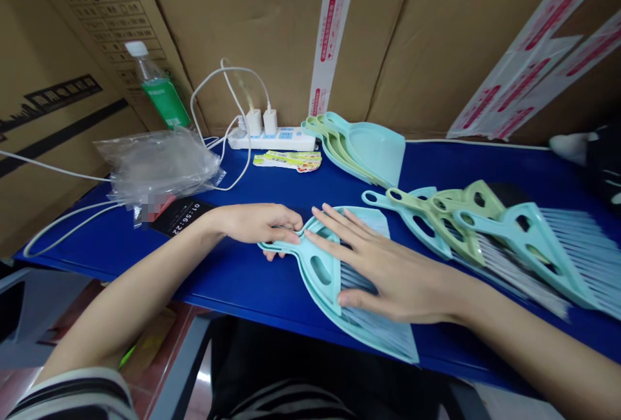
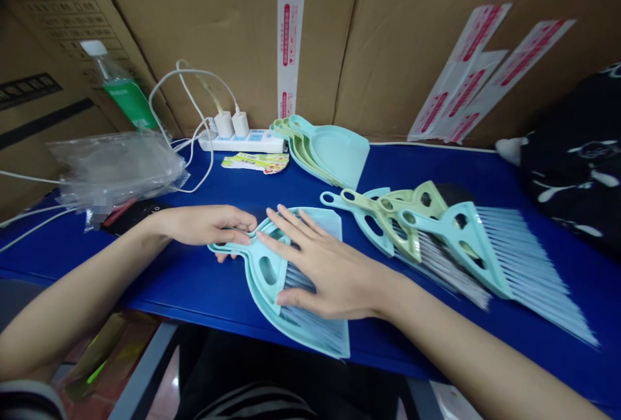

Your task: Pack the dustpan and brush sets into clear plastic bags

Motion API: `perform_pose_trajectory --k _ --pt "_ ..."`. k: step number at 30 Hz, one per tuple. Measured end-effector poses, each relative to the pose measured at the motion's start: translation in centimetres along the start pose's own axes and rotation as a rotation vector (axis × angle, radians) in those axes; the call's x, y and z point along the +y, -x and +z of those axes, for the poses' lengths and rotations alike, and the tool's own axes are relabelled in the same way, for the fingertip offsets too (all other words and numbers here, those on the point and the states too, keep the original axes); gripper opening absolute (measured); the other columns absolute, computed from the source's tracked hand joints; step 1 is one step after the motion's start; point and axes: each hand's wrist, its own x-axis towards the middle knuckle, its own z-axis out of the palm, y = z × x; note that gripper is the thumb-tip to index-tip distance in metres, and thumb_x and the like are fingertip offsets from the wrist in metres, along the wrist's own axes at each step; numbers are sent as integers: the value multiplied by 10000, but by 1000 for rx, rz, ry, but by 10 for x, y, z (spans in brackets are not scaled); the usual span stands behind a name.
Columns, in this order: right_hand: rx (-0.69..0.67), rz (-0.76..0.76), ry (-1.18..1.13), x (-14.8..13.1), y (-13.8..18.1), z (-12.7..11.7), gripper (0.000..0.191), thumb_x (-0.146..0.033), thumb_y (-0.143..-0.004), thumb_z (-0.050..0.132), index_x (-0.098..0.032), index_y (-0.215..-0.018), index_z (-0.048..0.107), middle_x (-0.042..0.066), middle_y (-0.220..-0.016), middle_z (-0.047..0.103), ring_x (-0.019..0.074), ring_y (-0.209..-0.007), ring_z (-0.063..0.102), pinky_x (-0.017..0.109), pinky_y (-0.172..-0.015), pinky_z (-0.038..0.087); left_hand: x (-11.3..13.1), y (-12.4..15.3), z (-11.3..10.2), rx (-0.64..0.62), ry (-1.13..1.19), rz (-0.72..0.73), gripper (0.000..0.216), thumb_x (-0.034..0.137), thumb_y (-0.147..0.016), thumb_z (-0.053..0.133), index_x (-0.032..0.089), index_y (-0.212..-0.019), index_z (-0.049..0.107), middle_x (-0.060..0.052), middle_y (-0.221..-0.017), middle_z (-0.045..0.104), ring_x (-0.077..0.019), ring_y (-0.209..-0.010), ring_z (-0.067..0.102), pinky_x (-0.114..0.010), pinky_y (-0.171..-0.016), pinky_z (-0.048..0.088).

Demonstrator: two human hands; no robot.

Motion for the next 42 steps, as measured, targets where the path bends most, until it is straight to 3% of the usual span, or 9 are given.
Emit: perform_pose_trajectory --k 13,17,23,30,33,35,37,39,42 --pt "-22 -7 -36 -1 8 -10 716 -404 -948 492 -203 -1546 154 113 -1603 46 288 -1443 -42 570 -1158 135 2 1 0 12 -108 1 315 414 -924 500 188 -722 413 59 -647 423 -73 -515 433 -195 -511 399" --pt "-25 -19 -46 -1 7 -12 683 -292 -948 469 -210 -1547 153 100 -1604 43 274 -1443 -45 565 -1159 136 4 2 -1 15 -108 -17 285 379 -938 485 180 -741 429 58 -645 473 -62 -485 438 -192 -515 418" --pt "-26 16 -58 -3 5 -8 717 -467 -956 463 -230 -1549 137 92 -1611 42 275 -1448 -57 565 -1168 98 4 3 0 7 -98 -15 263 342 -946 474 170 -749 439 53 -640 514 -57 -469 463 -185 -498 432" --pt "-50 -8 -43 -3 6 -9 659 -308 -962 434 -154 -1544 167 127 -1612 12 276 -1453 -81 567 -1166 121 4 3 -2 13 -137 -5 278 364 -938 472 187 -732 414 56 -640 473 -68 -489 459 -195 -512 419" --pt "24 -13 -22 -5 6 -11 615 -242 -931 455 -144 -1508 266 149 -1612 110 281 -1473 9 556 -1157 198 4 3 -3 16 -164 3 274 354 -934 467 189 -723 411 52 -647 439 -76 -514 453 -194 -511 409" --pt "111 -7 -26 -8 6 -14 457 -230 -925 459 -163 -1377 445 159 -1532 326 279 -1442 207 526 -1108 316 4 3 -3 19 -161 3 262 343 -936 456 187 -729 415 51 -652 441 -77 -511 465 -194 -508 417" --pt "159 -1 -51 -12 5 -19 232 -226 -931 457 -188 -1121 585 138 -1260 561 259 -1247 452 458 -982 440 4 4 -3 17 -151 -2 255 336 -939 448 184 -736 419 47 -659 466 -75 -501 486 -194 -502 432" --pt "144 -13 -86 -17 4 -22 158 -199 -940 449 -202 -901 602 77 -953 611 216 -981 541 382 -850 477 4 5 -3 15 -143 -10 256 338 -941 449 182 -741 421 43 -663 490 -71 -489 499 -189 -491 439" --pt "96 -46 -120 -21 5 -23 203 -157 -933 469 -205 -774 587 24 -774 567 182 -816 513 341 -792 445 3 5 -2 17 -139 -7 258 343 -941 457 178 -745 429 44 -660 497 -66 -478 500 -182 -480 438"
